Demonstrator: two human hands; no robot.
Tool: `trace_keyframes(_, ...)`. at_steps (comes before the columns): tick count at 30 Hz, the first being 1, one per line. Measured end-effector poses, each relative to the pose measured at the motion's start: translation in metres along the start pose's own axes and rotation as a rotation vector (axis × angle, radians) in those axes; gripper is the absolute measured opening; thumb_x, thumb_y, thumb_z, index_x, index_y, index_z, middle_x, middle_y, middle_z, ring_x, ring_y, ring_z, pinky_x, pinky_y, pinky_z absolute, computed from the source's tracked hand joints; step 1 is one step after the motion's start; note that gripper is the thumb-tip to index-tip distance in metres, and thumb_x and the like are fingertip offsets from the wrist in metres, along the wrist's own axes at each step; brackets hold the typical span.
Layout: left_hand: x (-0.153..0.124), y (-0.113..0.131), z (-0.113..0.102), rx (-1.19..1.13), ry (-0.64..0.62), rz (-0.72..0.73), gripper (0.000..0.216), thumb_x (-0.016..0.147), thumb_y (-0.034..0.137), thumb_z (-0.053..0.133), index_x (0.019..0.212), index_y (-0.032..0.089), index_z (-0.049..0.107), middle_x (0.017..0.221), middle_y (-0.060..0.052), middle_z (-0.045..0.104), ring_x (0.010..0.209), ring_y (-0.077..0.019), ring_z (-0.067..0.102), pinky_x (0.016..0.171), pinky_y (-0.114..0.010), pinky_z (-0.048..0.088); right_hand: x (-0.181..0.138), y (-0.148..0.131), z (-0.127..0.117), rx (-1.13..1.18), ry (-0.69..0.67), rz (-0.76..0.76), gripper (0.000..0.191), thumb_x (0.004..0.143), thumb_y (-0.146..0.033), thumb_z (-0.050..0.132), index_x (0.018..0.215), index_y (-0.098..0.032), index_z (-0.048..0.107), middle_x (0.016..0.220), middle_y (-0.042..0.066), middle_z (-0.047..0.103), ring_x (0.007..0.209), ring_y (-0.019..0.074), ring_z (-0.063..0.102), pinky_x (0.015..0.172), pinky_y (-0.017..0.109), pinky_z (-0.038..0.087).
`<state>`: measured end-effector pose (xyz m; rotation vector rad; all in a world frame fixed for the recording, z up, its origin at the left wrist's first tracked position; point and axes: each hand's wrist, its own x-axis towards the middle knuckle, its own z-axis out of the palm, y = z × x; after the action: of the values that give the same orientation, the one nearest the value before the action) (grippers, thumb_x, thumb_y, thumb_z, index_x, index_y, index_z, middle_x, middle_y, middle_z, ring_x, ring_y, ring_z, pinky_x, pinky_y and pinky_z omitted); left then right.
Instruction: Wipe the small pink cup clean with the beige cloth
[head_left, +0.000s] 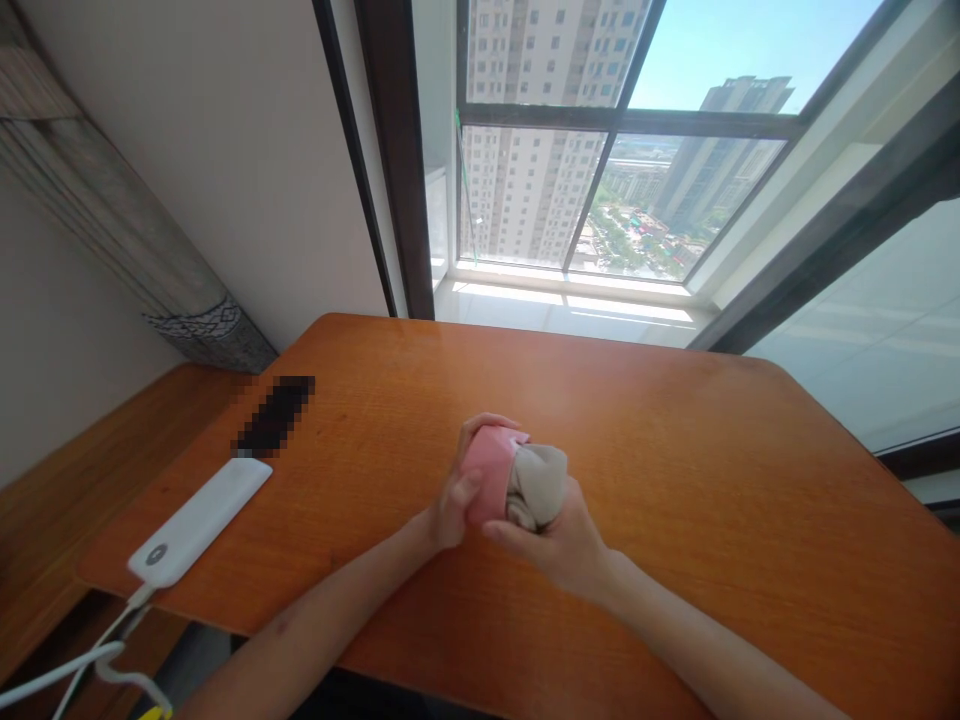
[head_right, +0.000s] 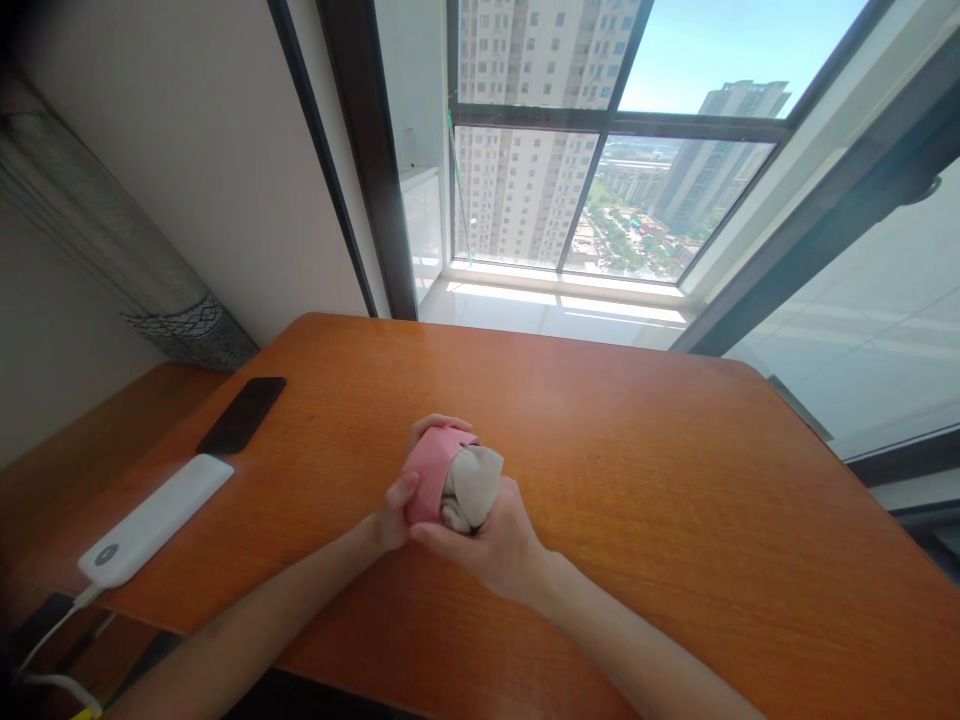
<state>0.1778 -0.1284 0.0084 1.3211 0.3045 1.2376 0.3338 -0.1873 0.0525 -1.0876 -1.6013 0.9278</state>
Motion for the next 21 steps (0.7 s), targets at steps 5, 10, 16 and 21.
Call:
trace_keyframes(5, 0.009, 0.012, -0.002, -0.441, -0.04, -0.568, 0.059, 0.096, 0.06, 0.052, 0.132, 0.016, 0.065, 0.117, -0.015, 0.078, 0.101, -0.0296, 0.075, 0.097, -0.042, 0.055, 0.004, 0.007, -0.005, -0.454, -0.249, -0.4, 0.04, 0.091, -0.058, 0.08, 0.074, -0.024, 0.067, 0.067, 0.001, 0.063, 0.059, 0.0169, 0.051, 0.057, 0.031, 0.042)
trace_keyframes(10, 0.014, 0.011, -0.013, -0.475, -0.059, -0.767, 0.059, 0.095, 0.061, 0.058, 0.124, 0.011, 0.073, 0.113, -0.018, 0.082, 0.099, -0.0292, 0.078, 0.096, -0.039, 0.056, 0.002, 0.014, -0.004, -0.562, -0.305, -0.471, 0.025, 0.103, -0.04, 0.066, 0.084, -0.024, 0.071, 0.074, 0.004, 0.071, 0.063, 0.0182, 0.058, 0.059, 0.03, 0.045)
trace_keyframes(16, 0.019, 0.01, -0.011, -0.237, 0.095, -0.514, 0.072, 0.104, 0.074, 0.045, 0.148, 0.02, 0.064, 0.141, -0.015, 0.074, 0.13, -0.0324, 0.07, 0.114, -0.046, 0.051, 0.008, 0.001, -0.01, -0.081, 0.004, 0.043, 0.029, 0.086, -0.046, 0.085, 0.079, -0.024, 0.069, 0.069, -0.001, 0.063, 0.06, 0.0149, 0.051, 0.057, 0.029, 0.043)
trace_keyframes(21, 0.005, -0.004, -0.021, 0.337, 0.119, 0.043, 0.059, 0.113, 0.045, 0.042, 0.17, 0.036, 0.032, 0.167, -0.01, 0.053, 0.145, -0.0278, 0.059, 0.126, -0.053, 0.041, 0.019, -0.012, -0.017, 0.514, 0.21, 0.403, 0.038, 0.078, -0.052, 0.092, 0.093, -0.023, 0.073, 0.079, -0.001, 0.067, 0.064, 0.0136, 0.054, 0.054, 0.024, 0.044)
